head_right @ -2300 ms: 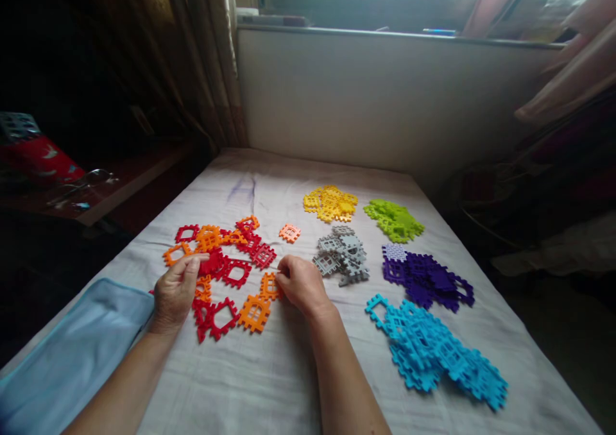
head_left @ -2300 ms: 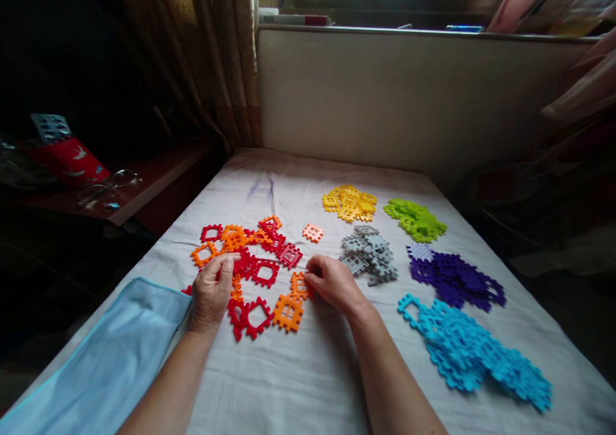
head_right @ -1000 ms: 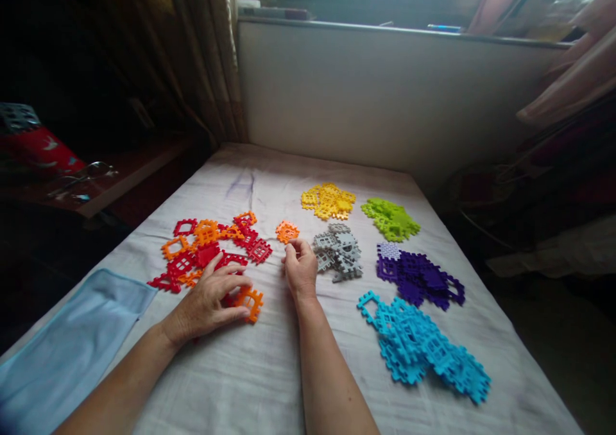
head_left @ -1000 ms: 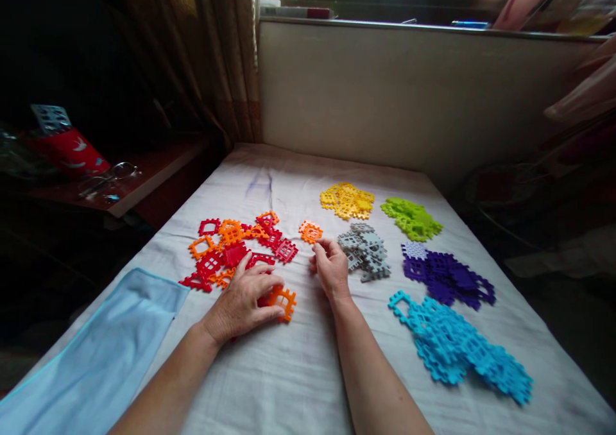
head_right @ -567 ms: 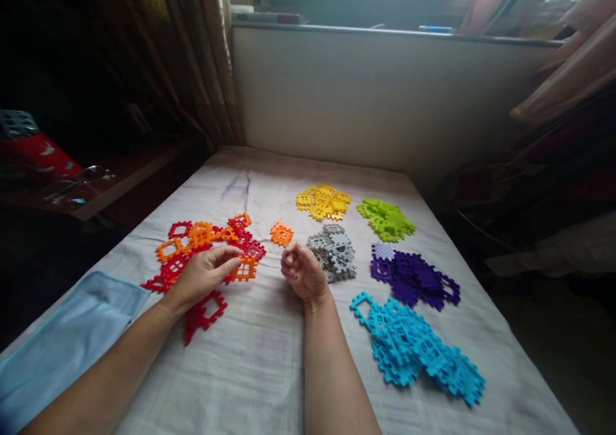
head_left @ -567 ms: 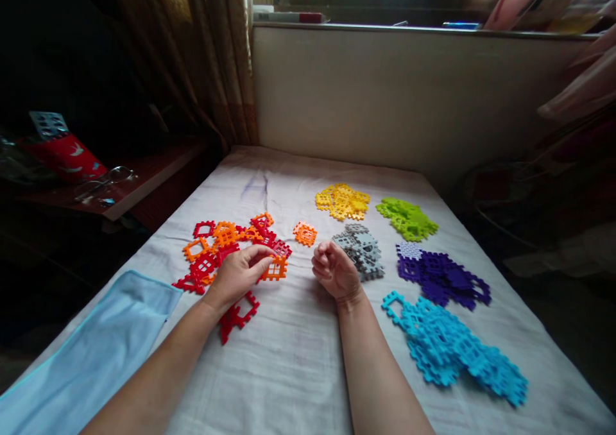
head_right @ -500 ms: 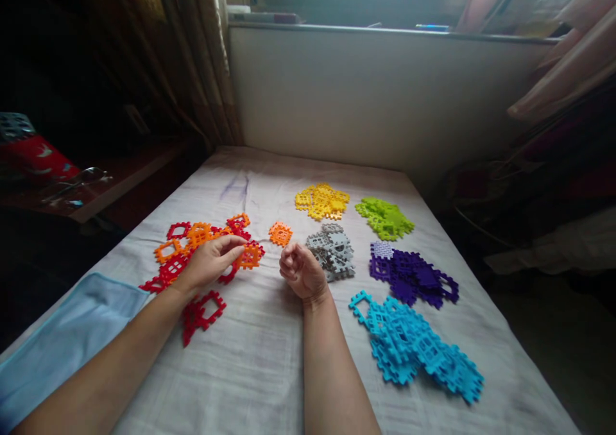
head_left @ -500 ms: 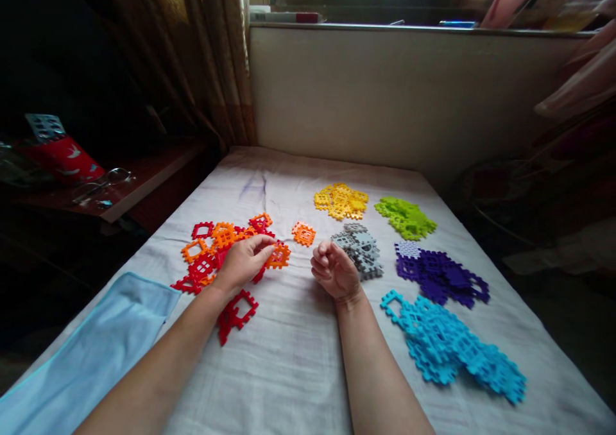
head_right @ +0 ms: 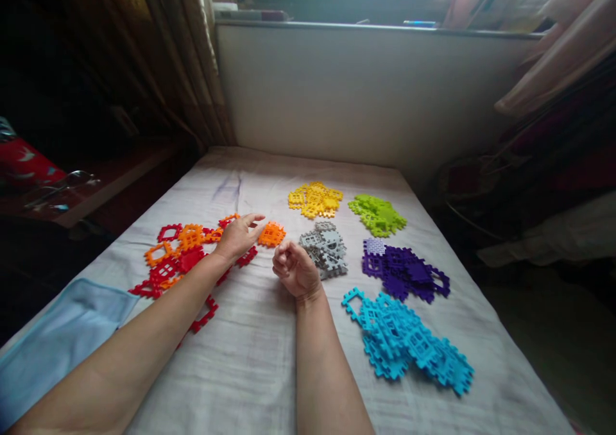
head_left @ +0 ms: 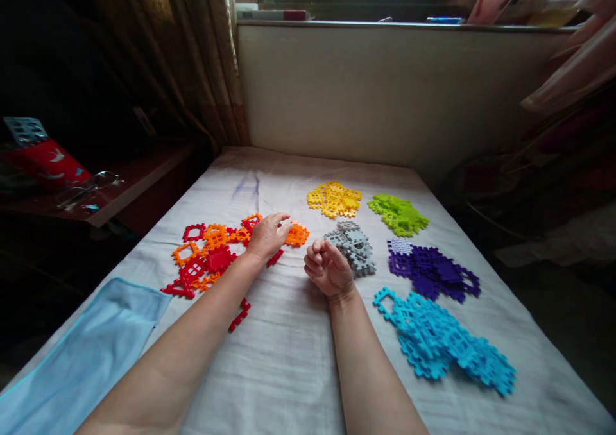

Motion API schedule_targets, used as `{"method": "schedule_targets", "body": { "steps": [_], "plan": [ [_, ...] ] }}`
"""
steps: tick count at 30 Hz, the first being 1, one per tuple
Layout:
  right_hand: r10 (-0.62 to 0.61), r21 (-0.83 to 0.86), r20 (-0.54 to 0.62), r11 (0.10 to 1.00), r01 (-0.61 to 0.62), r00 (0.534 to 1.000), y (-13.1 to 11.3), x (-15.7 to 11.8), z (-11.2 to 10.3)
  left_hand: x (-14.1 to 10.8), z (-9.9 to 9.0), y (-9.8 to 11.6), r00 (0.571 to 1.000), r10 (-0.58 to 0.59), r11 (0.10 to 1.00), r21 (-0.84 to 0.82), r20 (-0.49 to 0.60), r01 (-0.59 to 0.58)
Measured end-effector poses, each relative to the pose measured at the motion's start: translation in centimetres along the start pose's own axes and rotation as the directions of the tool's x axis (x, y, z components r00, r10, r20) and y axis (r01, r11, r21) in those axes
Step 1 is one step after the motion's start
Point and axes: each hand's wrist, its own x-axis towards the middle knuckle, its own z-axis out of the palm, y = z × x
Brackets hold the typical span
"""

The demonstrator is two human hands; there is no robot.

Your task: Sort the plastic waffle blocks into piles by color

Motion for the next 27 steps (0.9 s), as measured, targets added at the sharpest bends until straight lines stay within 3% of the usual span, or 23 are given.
{"method": "schedule_targets", "body": {
  "steps": [4,7,10,12,15,19,27],
  "plan": [
    [0.008,-0.016,-0.009,1.0,-0.008,1.0,0.0,0.1,-0.1,-2.9,-1.4,-1.7,0.995,0.093,0.994,0.059,-0.028,-0.092],
    [0.015,-0.03,-0.02,0.999,-0.015,1.0,0.1,0.1,-0.1,-6.1,-3.9,-4.0,0.986,0.143,0.985,0.112,-0.09,-0.133],
    [0.027,-0.044,-0.041,0.999,-0.029,0.999,0.2,0.2,-0.1,-9.0,-7.4,-6.5,0.995,0.032,0.969,0.246,-0.095,-0.008],
    [0.028,-0.049,-0.052,0.998,-0.03,0.998,0.2,0.2,0.0,-10.5,-9.5,-7.8,0.997,-0.08,0.933,0.352,-0.007,0.077],
    [0.022,-0.05,-0.059,0.998,-0.025,0.998,0.1,0.2,0.0,-12.0,-11.6,-9.2,0.984,-0.135,0.883,0.464,0.114,0.068],
    [0.019,-0.056,-0.06,0.998,-0.023,0.998,0.0,0.2,0.1,-12.8,-12.1,-9.7,0.981,-0.135,0.853,0.52,0.141,0.043],
    [0.006,-0.042,-0.078,0.999,-0.009,0.997,-0.1,0.1,0.1,-11.5,-12.3,-8.8,0.956,-0.199,0.852,0.519,0.213,0.062]
  ]
}}
